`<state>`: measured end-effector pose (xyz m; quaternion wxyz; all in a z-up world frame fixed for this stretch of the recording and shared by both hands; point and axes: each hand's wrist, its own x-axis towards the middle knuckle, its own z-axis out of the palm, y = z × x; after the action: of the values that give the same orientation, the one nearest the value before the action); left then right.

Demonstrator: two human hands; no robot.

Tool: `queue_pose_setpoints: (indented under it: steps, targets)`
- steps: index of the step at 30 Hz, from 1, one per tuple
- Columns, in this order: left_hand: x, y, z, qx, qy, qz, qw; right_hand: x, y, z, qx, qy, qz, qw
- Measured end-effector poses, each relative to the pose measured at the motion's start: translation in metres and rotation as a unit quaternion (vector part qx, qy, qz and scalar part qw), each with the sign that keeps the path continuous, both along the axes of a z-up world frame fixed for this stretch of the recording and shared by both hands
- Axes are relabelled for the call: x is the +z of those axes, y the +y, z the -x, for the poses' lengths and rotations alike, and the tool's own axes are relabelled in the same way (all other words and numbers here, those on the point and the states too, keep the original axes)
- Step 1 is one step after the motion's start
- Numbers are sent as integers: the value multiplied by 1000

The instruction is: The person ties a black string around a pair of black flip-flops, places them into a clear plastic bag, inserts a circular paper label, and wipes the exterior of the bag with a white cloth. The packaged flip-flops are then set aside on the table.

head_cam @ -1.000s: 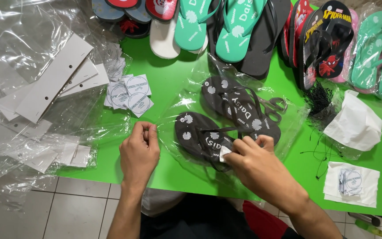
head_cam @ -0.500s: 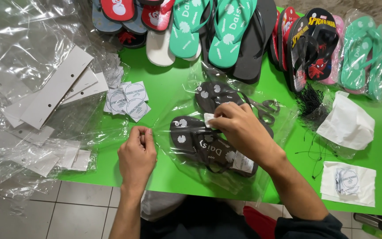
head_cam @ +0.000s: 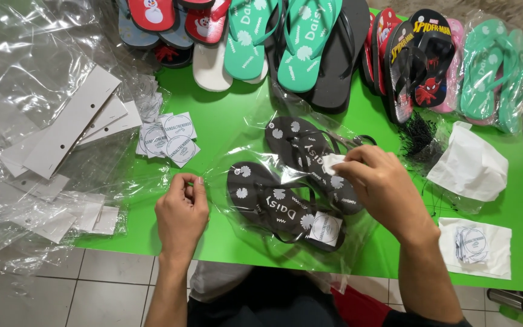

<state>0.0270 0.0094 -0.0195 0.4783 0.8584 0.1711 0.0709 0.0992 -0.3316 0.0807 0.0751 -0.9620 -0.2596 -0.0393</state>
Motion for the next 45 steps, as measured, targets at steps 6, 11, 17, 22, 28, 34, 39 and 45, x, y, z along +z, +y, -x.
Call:
queue_pose_setpoints:
  steps: [6, 11, 17, 22, 28, 34, 39, 45]
  targets:
    - [6, -1, 3, 2, -15, -7, 1000, -7, 67, -1, 156, -52, -98, 982]
    - [4, -5, 7, 21, -19, -63, 998, -33, 51, -2, 178, -6, -115, 977]
    - [9, -5, 5, 17, -25, -63, 998, -25, -9, -7, 93, 50, -38, 994]
    - [1, -6, 5, 28, -26, -56, 998, 9, 6, -5, 55, 0, -50, 997]
    - [1, -6, 6, 31, -25, -75, 996, -9, 85, -19, 218, -28, -92, 971]
    - [10, -5, 3, 14, -3, -58, 998, -27, 92, -43, 214, -31, -4, 976]
    - [4, -5, 2, 9, 45, -82, 996, -19, 76, -56, 166, 67, -77, 981]
    - [4, -5, 1, 8, 51, -86, 995, -14, 75, -61, 149, 83, -153, 974]
